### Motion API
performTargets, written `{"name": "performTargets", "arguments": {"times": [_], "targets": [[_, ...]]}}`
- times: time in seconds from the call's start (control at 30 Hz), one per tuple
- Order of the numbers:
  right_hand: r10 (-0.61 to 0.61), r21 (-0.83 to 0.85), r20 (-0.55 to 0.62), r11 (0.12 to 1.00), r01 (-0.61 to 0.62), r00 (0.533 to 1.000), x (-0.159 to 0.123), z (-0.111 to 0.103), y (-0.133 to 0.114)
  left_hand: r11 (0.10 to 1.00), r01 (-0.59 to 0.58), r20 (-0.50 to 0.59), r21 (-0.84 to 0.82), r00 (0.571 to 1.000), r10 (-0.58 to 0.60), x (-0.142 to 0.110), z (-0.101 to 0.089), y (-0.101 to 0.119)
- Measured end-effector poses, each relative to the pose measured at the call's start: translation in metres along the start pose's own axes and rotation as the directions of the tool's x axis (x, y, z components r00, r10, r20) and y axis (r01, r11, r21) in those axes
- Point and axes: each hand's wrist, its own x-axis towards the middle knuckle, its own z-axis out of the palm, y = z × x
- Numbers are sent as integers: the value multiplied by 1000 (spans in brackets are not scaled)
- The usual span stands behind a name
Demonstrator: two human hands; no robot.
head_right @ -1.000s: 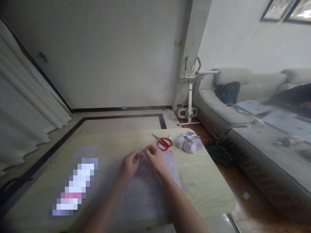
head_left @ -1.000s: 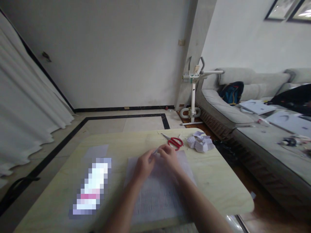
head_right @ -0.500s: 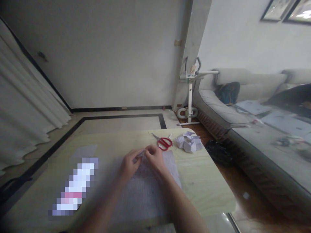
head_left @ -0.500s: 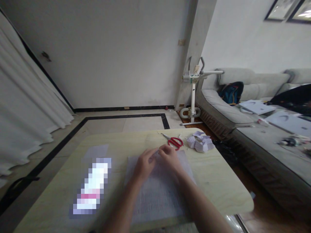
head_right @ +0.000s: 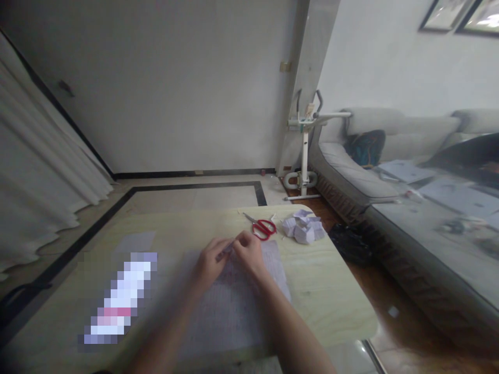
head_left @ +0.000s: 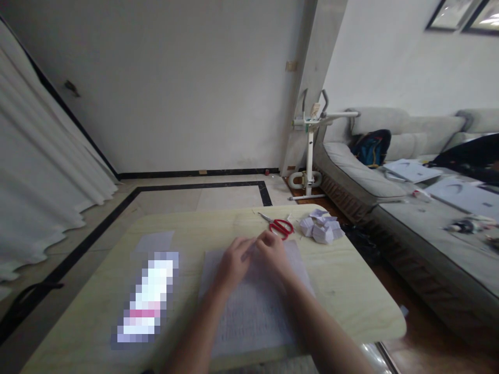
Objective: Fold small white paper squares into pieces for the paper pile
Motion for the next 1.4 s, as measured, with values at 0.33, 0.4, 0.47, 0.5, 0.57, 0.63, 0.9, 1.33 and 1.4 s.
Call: {"name": "performTargets", "arguments": {"times": [0.33, 0.4, 0.47, 0.5, 0.57, 0.63, 0.9, 1.33, 1.4], "targets": [[-24, 127, 11, 992, 23, 1000, 5, -8, 1, 937, 266, -89, -225, 952, -292, 4, -6, 7], [-52, 139, 104, 990, 37, 993, 5, -10, 1, 895, 334, -60, -295, 928, -367, 5, -9, 9], [-103, 123, 187, 989, 81, 977, 4, -10, 0, 874, 354, -30, -333, 922, -385, 7, -12, 13], [-127, 115, 208, 988, 105, 970, 4, -9, 0, 867, 356, -11, -348, 923, -384, 7, -13, 14], [-157, 109, 206, 985, 136, 966, 3, -8, -1, 854, 360, 26, -376, 925, -379, 8, -13, 16], [-164, 123, 180, 982, 143, 970, 3, -7, -1, 837, 371, 48, -402, 922, -385, 7, -13, 16], [-97, 192, 189, 980, 60, 977, 4, -7, 2, 796, 401, 105, -453, 911, -399, 7, -12, 15], [56, 284, 66, 956, -73, 996, 4, 1, 8, 797, 381, 31, -468, 909, -416, 8, -6, 15], [68, 277, 79, 957, -87, 995, 4, 0, 7, 815, 380, 16, -436, 909, -416, 8, -7, 16]]}}
